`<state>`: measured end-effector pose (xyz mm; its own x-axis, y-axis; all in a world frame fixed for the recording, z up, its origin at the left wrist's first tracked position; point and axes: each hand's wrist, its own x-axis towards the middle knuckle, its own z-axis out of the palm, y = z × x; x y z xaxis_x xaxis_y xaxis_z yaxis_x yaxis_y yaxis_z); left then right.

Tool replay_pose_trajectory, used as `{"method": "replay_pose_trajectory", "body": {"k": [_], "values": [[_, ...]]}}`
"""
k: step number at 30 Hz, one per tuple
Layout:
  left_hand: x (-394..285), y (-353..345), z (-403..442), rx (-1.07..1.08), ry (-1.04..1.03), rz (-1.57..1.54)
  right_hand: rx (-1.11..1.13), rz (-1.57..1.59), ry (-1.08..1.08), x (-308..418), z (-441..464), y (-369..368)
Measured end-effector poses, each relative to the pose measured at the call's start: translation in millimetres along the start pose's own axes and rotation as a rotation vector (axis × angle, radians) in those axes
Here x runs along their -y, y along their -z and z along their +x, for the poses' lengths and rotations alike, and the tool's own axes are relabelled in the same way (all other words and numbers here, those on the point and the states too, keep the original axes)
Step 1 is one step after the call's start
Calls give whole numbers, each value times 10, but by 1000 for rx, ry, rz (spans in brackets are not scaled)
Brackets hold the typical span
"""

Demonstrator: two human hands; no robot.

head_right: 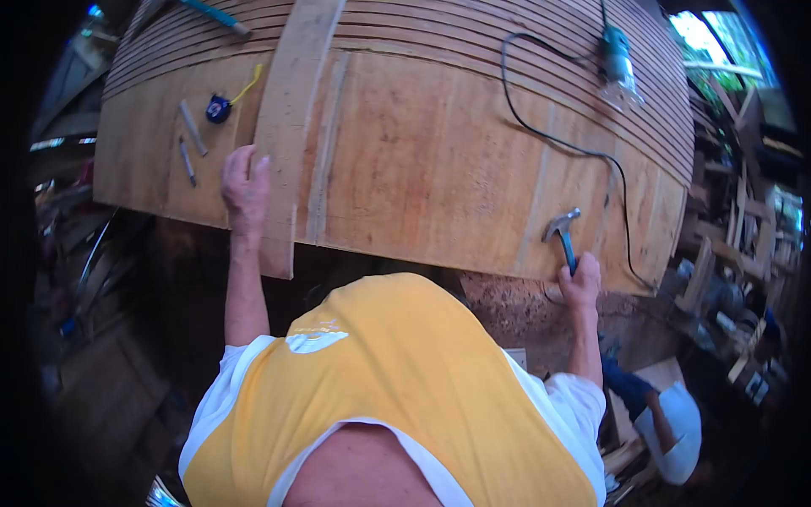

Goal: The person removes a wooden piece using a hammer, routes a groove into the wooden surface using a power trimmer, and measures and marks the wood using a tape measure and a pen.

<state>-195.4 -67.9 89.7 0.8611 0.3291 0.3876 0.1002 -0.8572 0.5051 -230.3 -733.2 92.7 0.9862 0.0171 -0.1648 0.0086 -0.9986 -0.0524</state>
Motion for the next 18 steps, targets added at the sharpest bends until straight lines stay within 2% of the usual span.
{"method": "replay_pose_trajectory", "body": {"k": [2,5,7,10,13,14,15,17,18], "values": [[-472,-90,-28,52,-46,-139,156,391,-119,228,23,26],[-1024,-337,-44,185,-216,-390,449,915,-212,1080,252,344],[-1273,-555,-55,207,-256,-634,638,1151,-174,1656,351,509],[-1365,-747,-8,146,-325,-775,847,1363,-30,2715,471,796],[-1025,-492,109,641,194,-1191,974,1466,33,3417,513,865],[-798,-605,106,576,210,-1238,987,1502,24,3579,552,884],[-641,-505,158,545,368,-1292,1005,1531,20,3739,596,927],[-370,-292,245,494,690,-1380,514,1547,328,4146,589,1172],[-310,-236,317,463,759,-1358,334,1504,368,4378,570,1280]]}}
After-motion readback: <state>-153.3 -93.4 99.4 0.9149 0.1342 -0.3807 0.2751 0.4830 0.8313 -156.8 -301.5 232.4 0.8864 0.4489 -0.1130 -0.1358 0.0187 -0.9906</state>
